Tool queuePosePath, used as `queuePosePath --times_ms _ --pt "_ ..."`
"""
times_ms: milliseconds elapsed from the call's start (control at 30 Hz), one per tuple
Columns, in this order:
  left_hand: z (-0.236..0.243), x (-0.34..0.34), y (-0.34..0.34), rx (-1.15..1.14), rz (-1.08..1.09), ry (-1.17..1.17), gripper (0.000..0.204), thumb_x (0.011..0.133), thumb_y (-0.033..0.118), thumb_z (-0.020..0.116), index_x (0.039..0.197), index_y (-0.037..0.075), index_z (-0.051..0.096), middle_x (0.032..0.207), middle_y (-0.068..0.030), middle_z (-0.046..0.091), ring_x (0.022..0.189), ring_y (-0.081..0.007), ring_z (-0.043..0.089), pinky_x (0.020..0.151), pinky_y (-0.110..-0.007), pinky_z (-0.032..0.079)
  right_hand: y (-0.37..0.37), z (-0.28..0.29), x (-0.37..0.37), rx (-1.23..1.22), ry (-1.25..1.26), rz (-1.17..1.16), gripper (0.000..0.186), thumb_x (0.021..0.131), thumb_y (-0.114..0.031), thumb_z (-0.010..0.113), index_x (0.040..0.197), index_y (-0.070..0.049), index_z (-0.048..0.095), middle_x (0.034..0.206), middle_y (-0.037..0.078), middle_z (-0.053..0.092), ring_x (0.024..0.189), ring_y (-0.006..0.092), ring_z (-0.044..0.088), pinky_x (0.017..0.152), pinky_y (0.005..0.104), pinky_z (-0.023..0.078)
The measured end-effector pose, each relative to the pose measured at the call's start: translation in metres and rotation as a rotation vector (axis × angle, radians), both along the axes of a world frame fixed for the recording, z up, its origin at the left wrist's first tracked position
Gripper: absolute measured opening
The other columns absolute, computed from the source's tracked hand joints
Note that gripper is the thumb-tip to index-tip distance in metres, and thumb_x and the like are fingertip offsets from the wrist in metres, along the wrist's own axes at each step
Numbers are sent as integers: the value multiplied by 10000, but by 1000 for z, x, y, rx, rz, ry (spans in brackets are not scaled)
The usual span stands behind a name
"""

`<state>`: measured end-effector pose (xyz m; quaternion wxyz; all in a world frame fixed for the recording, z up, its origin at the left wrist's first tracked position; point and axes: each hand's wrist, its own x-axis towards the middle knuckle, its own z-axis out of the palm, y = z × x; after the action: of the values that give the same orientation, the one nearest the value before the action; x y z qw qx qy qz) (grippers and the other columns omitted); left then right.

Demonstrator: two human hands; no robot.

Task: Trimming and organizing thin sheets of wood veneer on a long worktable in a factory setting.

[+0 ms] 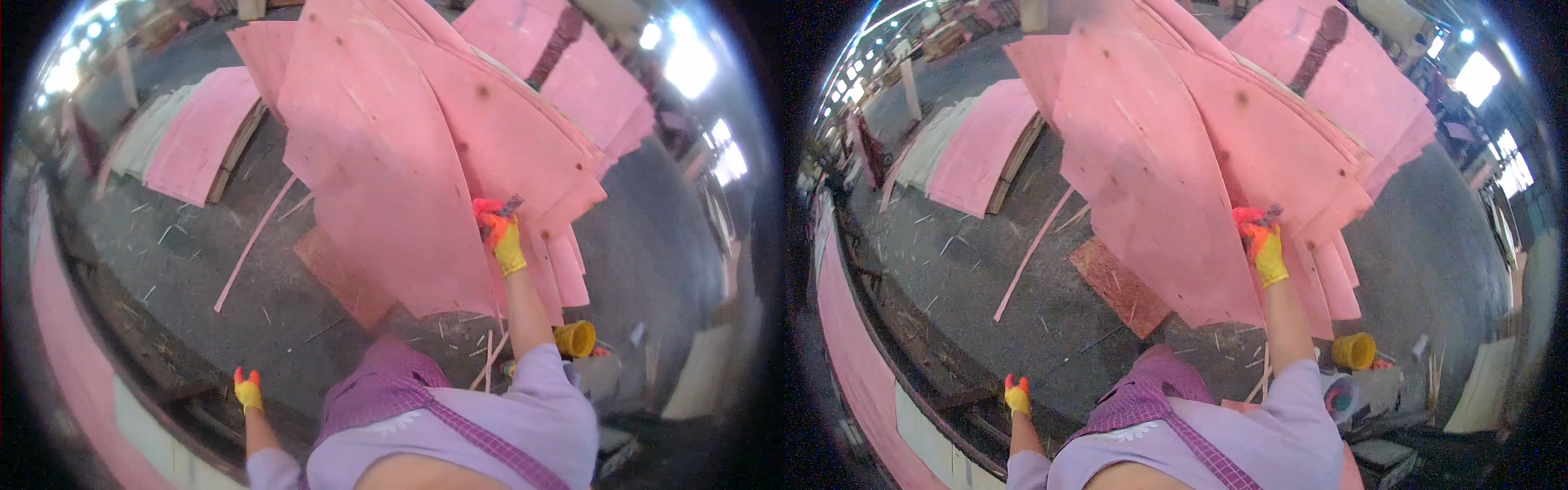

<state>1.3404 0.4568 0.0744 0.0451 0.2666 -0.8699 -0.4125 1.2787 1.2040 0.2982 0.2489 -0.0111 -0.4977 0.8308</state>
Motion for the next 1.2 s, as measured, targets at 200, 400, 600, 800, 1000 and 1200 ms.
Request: queuePosePath --times_ms 200,400,600,800,1000,1200 --pt "28 -48 51 -149 -140 -171 603 689 320 707 1223 93 544 1137 -160 614 1047 -293 587 877 -362 455 9 11 -28 261 -291 -140 582 828 -113 630 1320 56 369 1036 131 615 923 181 604 783 270 491" --pt "39 -90 62 -132 -245 -146 620 699 306 704 1246 73 527 1164 -136 607 1059 -249 581 891 -325 443 -23 -16 -60 827 -851 -290 680 691 -100 642 1306 58 400 748 117 632 639 144 598 534 291 446" --pt "65 -190 142 111 -538 -45 590 751 322 709 1253 73 521 1184 -143 593 1065 -225 578 888 -310 448 -87 -35 -59 1121 -819 -453 445 663 -84 559 1098 7 532 631 145 581 575 231 596 511 357 453" --pt "113 -290 271 688 -927 14 663 812 252 699 1336 -8 387 1333 -153 456 1223 -218 438 1017 -349 357 -183 -31 -61 1128 -933 -468 435 668 -51 539 1101 -28 572 686 190 605 651 342 614 590 417 470" --pt "185 -360 378 1051 -1015 -327 669 783 363 706 1287 12 441 1249 -98 520 1136 -208 510 892 -343 448 -287 -45 -59 1089 -958 -320 465 681 -23 535 1145 -58 564 879 189 646 809 347 630 667 402 481" --pt "46 -413 346 886 -1162 -155 366 829 363 633 1064 83 614 930 -14 636 802 -130 587 650 -304 474 -315 -108 -67 1363 -850 -267 480 678 -4 536 1150 -86 571 1053 161 620 969 324 593 859 408 456"
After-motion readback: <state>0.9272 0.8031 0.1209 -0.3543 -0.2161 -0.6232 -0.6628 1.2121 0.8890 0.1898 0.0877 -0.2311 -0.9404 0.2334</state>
